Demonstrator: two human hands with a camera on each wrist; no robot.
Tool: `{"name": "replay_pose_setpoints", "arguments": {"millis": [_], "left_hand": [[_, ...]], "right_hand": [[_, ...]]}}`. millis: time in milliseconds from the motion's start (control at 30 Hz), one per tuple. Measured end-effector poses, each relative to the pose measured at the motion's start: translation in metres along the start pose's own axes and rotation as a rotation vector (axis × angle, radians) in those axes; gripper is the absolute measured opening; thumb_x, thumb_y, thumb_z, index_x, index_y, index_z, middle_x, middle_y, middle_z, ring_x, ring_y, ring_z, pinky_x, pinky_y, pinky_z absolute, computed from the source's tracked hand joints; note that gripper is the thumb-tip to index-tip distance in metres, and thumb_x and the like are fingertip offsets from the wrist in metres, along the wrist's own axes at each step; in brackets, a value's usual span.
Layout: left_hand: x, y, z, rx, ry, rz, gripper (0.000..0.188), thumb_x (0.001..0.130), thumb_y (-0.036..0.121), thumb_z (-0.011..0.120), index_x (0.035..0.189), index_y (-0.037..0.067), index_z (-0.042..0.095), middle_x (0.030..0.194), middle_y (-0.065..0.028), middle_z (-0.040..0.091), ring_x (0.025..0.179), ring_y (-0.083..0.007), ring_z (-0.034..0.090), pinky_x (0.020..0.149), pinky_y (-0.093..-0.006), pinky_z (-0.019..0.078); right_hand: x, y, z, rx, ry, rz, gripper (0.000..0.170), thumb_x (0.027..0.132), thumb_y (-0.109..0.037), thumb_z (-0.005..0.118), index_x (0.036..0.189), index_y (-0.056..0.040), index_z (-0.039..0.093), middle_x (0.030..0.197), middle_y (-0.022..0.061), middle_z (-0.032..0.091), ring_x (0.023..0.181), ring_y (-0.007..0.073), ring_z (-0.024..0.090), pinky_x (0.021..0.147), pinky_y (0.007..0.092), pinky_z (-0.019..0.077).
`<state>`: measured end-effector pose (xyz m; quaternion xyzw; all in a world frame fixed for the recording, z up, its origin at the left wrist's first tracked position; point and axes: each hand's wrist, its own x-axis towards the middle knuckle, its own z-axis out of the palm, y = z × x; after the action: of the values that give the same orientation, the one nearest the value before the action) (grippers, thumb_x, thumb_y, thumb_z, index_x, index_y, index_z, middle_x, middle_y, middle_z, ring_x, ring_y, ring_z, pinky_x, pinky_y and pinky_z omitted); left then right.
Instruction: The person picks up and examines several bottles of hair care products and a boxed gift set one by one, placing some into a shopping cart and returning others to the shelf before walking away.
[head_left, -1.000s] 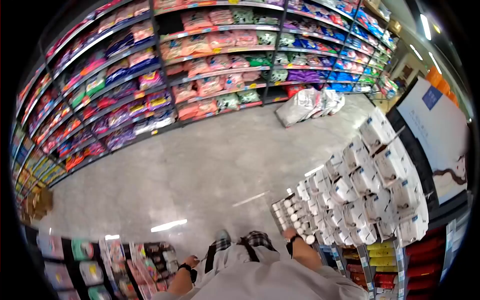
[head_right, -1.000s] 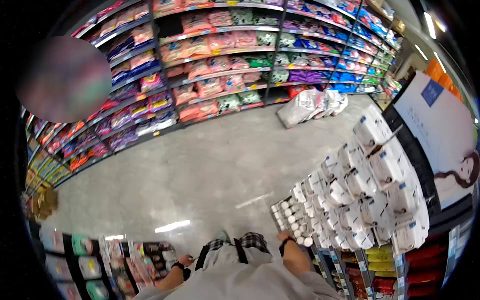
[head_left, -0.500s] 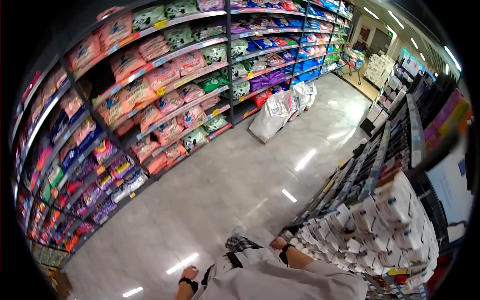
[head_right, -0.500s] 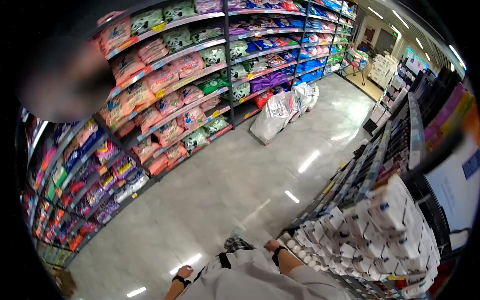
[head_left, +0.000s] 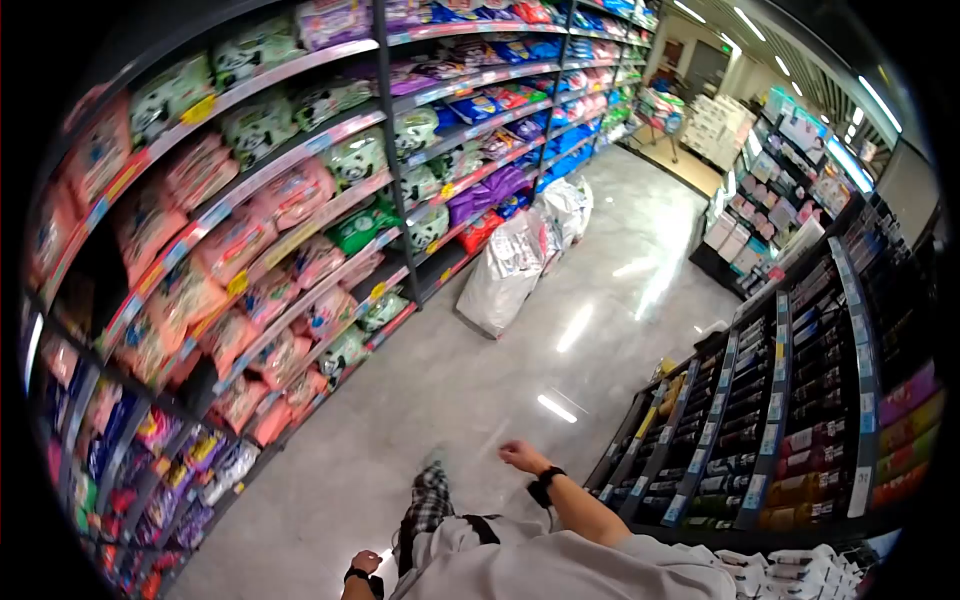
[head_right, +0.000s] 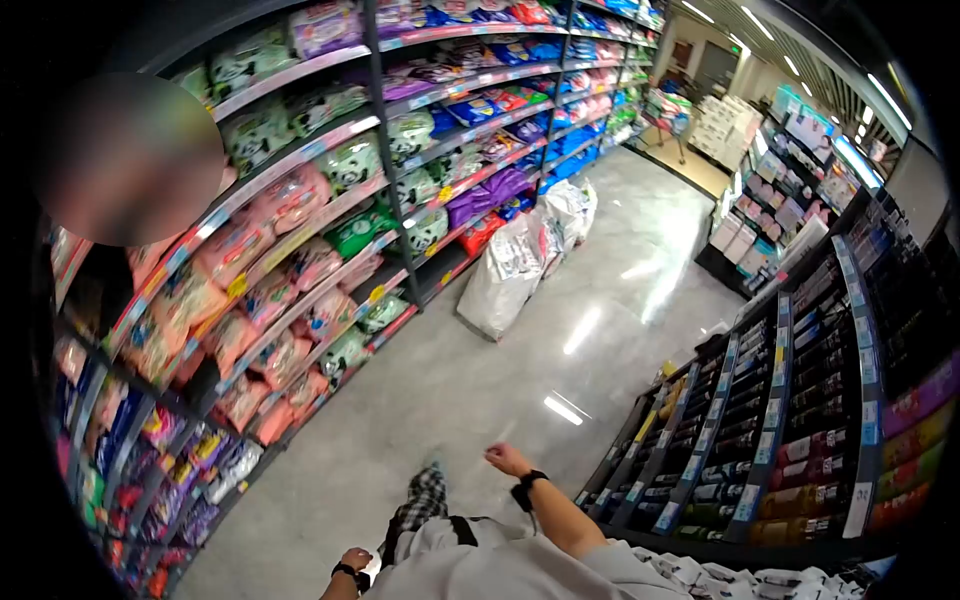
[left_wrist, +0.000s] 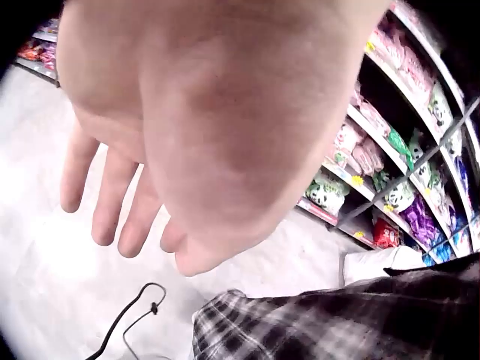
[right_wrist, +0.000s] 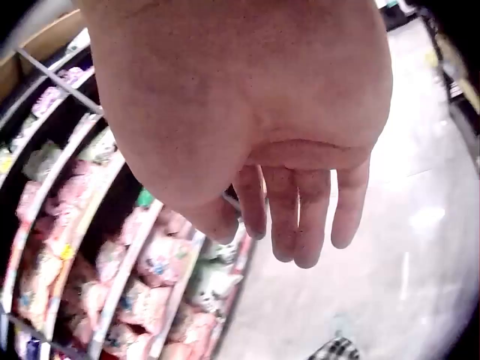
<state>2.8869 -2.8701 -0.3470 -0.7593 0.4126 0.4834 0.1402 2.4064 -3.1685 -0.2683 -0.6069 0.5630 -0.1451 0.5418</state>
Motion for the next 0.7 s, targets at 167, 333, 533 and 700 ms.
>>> {"name": "replay_pose_setpoints", "arguments": {"millis": [167, 333, 533, 700], "left_hand": [[0.092, 0.131, -0.129, 0.212, 0.03, 0.201, 0.041, 0.082, 0.041, 0.059, 0.111, 0.013, 0.071, 0.12, -0.0142, 0.067, 0.115, -0.0357, 0.06, 0.099, -0.0451, 0.048], [0.242, 0.279, -0.228, 0.699, -0.038, 0.519, 0.035, 0.086, 0.035, 0.053, 0.11, 0.015, 0.07, 0.118, -0.0148, 0.067, 0.112, -0.0361, 0.061, 0.095, -0.0474, 0.0496], [0.285, 0.562, -0.348, 0.669, 0.127, 0.52, 0.043, 0.086, 0.036, 0.053, 0.124, 0.019, 0.064, 0.119, -0.0137, 0.067, 0.112, -0.0349, 0.062, 0.097, -0.0469, 0.0493], [0.277, 0.732, -0.359, 0.571, 0.165, 0.65, 0.043, 0.086, 0.039, 0.056, 0.124, 0.019, 0.063, 0.111, -0.0099, 0.071, 0.106, -0.0333, 0.065, 0.092, -0.0461, 0.0509]], "right_hand": [[-0.062, 0.143, -0.06, -0.205, 0.26, 0.574, 0.028, 0.085, -0.029, 0.064, 0.085, -0.0014, 0.071, 0.074, 0.0115, 0.07, 0.062, 0.0247, 0.065, 0.057, 0.0401, 0.0497], [-0.134, 0.122, -0.087, 0.997, 0.618, 0.834, 0.018, 0.091, -0.023, 0.062, 0.095, -0.0049, 0.062, 0.075, 0.0055, 0.062, 0.057, 0.0208, 0.057, 0.052, 0.0324, 0.0445], [-0.134, 0.195, -0.066, 0.558, 0.714, 0.858, 0.025, 0.092, -0.023, 0.062, 0.103, -0.0013, 0.065, 0.082, 0.0099, 0.07, 0.068, 0.0241, 0.068, 0.054, 0.0367, 0.0511], [-0.067, 0.192, -0.151, 0.895, 0.697, 1.204, 0.021, 0.09, -0.015, 0.058, 0.093, 0.0031, 0.068, 0.089, 0.019, 0.072, 0.075, 0.0319, 0.071, 0.056, 0.0396, 0.0517]]}}
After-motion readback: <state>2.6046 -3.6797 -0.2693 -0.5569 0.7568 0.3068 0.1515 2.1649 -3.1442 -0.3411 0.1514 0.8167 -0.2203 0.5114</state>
